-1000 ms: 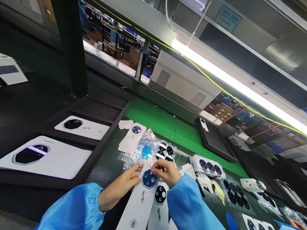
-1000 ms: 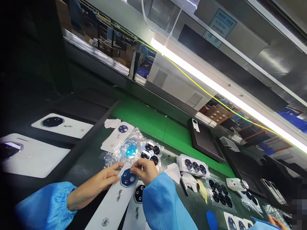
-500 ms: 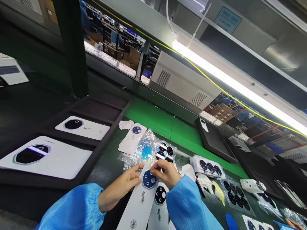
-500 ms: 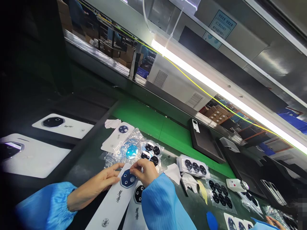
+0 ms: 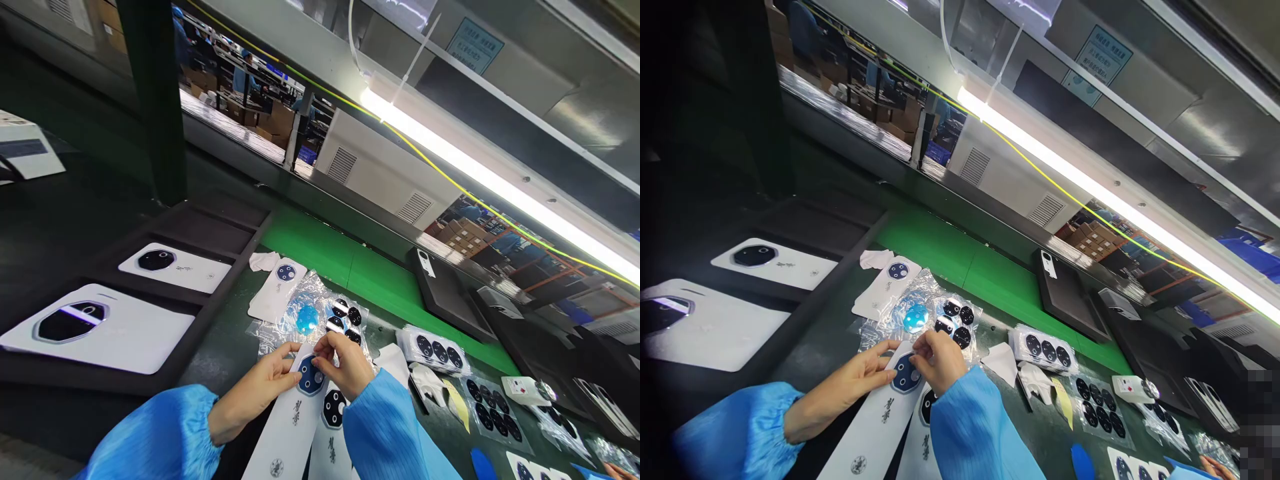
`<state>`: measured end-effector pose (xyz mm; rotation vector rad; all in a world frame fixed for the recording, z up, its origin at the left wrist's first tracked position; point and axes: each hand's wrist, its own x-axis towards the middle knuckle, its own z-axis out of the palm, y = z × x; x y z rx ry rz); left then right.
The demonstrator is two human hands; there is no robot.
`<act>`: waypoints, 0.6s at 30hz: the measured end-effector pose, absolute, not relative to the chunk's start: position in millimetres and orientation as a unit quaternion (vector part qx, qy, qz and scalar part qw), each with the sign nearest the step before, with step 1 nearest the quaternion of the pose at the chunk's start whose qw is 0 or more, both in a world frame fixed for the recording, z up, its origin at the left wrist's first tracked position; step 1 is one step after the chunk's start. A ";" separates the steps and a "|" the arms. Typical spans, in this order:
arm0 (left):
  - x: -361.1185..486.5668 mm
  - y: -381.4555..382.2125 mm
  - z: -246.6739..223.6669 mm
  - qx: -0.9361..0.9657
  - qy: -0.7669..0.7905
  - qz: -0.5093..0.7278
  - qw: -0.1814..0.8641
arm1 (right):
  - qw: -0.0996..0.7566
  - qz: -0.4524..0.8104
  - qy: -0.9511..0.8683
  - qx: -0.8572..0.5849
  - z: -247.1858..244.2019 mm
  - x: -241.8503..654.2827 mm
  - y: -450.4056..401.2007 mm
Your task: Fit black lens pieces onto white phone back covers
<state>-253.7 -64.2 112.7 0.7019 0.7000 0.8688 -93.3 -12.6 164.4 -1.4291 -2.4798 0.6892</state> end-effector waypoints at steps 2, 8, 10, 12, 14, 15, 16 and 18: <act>-252.0 -64.0 108.2 0.325 0.328 0.413 0.785 | 0.095 0.214 -0.845 -0.480 162.9 -94.3 -13.7; -249.4 -61.1 101.7 0.367 0.335 0.434 0.751 | 0.078 0.143 -0.873 -0.459 159.1 -98.5 -18.8; -248.9 -60.3 99.9 0.393 0.351 0.442 0.726 | 0.064 0.113 -0.881 -0.454 160.0 -101.4 -21.6; -248.1 -60.1 96.1 0.424 0.365 0.449 0.697 | 0.042 0.080 -0.889 -0.449 162.7 -105.2 -24.9; -247.0 -60.1 89.4 0.447 0.376 0.463 0.667 | 0.020 0.045 -0.893 -0.448 167.5 -108.8 -28.7; -246.4 -59.8 85.1 0.448 0.387 0.471 0.654 | 0.012 0.027 -0.891 -0.452 170.3 -110.1 -30.8; -245.7 -59.0 80.3 0.448 0.401 0.470 0.646 | 0.007 0.012 -0.888 -0.459 173.1 -111.1 -33.2; -244.5 -56.0 70.2 0.456 0.432 0.463 0.625 | 0.004 -0.009 -0.879 -0.476 177.4 -111.2 -39.1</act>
